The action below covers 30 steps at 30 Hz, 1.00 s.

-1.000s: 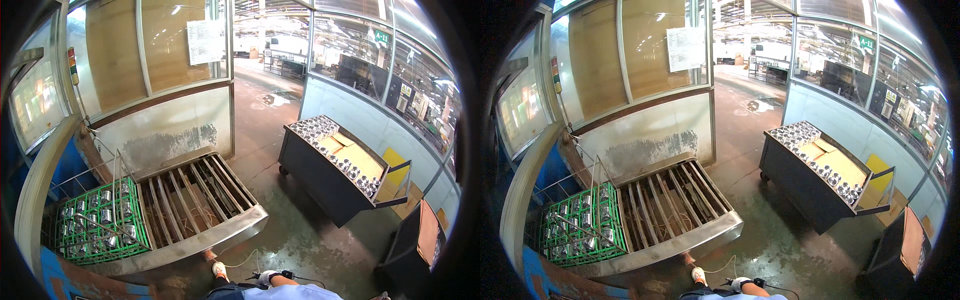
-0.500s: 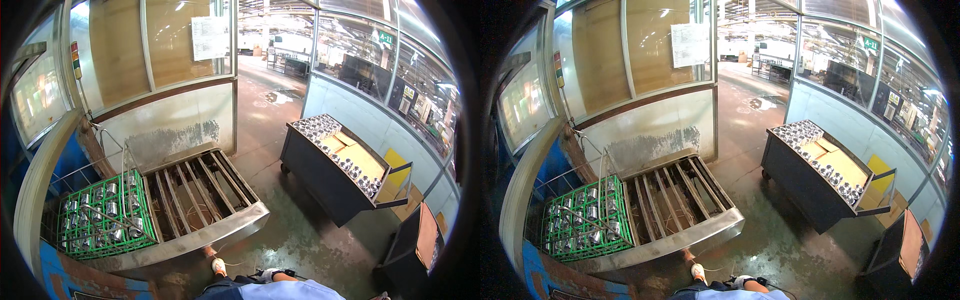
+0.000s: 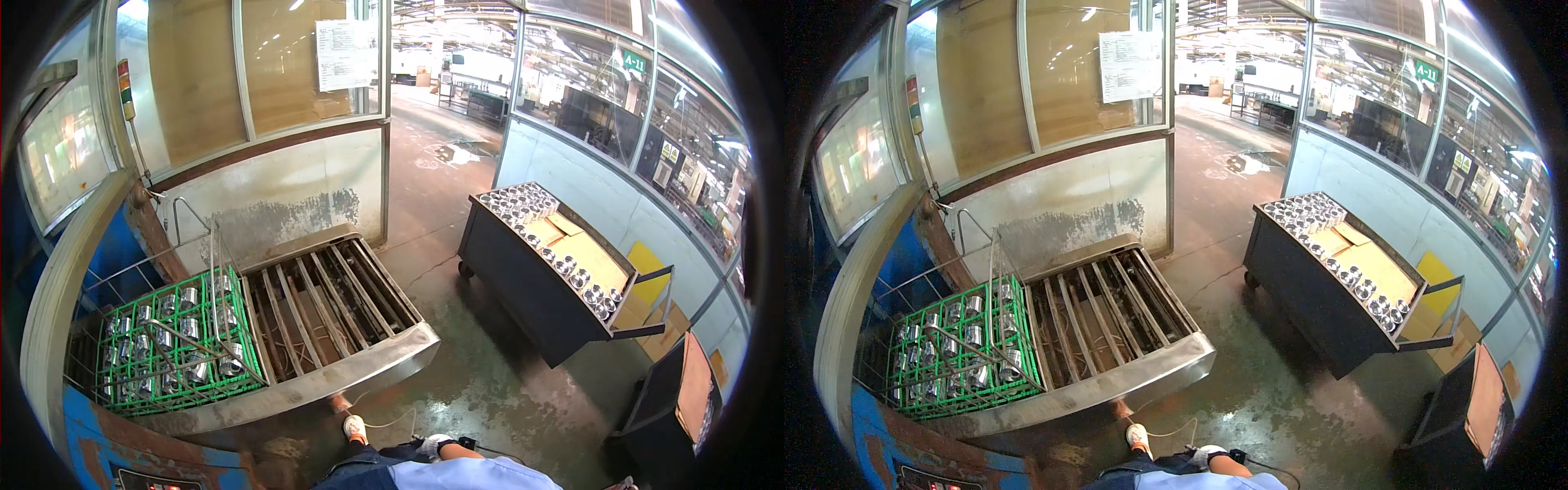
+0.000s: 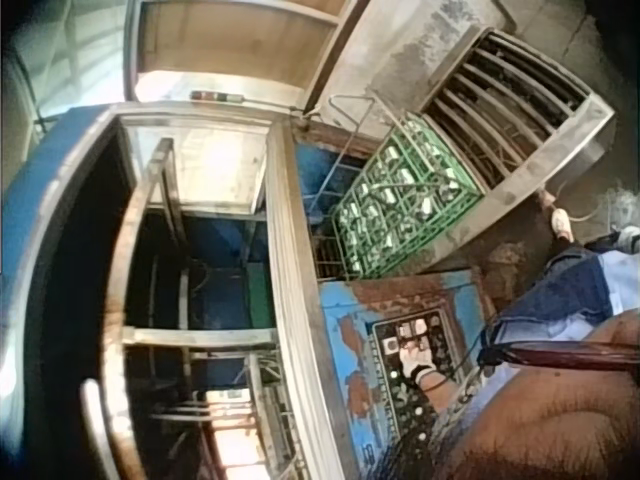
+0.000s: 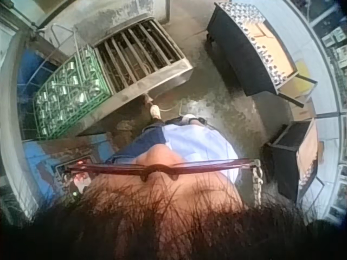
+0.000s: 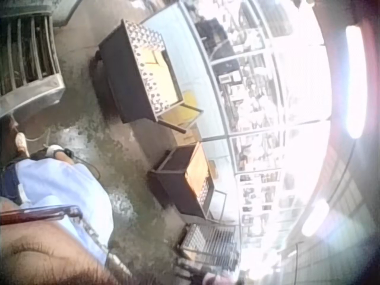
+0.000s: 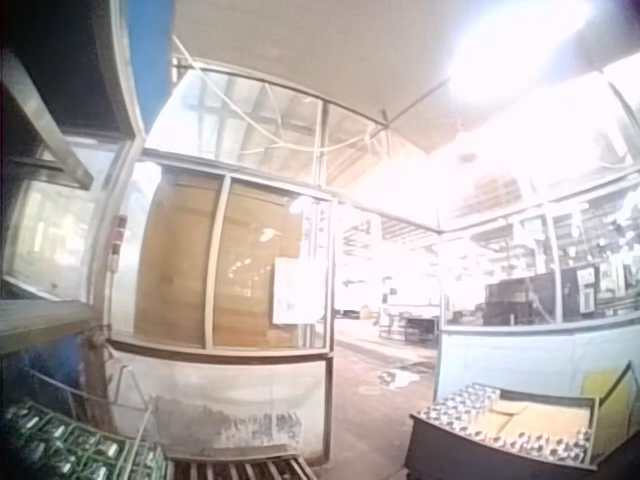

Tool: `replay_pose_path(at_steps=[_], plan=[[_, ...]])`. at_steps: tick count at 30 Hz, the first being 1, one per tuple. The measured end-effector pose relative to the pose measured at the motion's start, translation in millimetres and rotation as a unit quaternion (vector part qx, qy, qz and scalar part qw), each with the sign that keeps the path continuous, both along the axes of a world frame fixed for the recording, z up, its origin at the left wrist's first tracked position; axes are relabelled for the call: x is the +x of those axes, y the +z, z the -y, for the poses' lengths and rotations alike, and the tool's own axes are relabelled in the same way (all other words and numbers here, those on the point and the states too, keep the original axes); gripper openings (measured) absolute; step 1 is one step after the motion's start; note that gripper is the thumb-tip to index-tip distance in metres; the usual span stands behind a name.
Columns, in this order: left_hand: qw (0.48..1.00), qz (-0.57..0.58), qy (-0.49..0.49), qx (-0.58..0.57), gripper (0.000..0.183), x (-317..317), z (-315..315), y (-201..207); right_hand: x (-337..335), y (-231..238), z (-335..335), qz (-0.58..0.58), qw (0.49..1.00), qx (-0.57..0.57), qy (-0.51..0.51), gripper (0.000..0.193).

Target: Operating a parts washer by loading crates with metal cylinders, placing them into the machine, and unloading them into a cart.

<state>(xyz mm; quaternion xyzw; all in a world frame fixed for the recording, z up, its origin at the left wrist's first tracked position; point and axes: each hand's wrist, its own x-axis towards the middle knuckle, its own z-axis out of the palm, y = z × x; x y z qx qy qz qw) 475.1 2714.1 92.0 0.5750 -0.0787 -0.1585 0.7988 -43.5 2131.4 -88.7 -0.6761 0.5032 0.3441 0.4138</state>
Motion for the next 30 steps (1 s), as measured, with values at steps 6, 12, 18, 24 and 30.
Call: replay_pose_path(at_steps=[6,12,18,24,30], plan=[[0.912,-0.236,0.315,0.117,0.043,0,21,28,-13,-41,-16,0.037,0.999,0.011,0.018,0.065],[0.982,-0.087,0.166,0.001,0.04,18,-8,5,-11,-68,-23,0.004,1.0,0.007,0.0,0.066],[0.975,-0.09,0.199,0.041,0.04,22,-20,6,-4,-57,-26,-0.003,1.0,0.015,0.017,0.072],[0.92,-0.195,0.322,0.107,0.039,2,16,60,4,-75,-36,0.051,0.997,0.022,0.051,0.073],[0.913,-0.214,0.335,0.093,0.038,6,20,77,17,-41,-43,-0.01,0.999,0.03,0.041,0.067]])
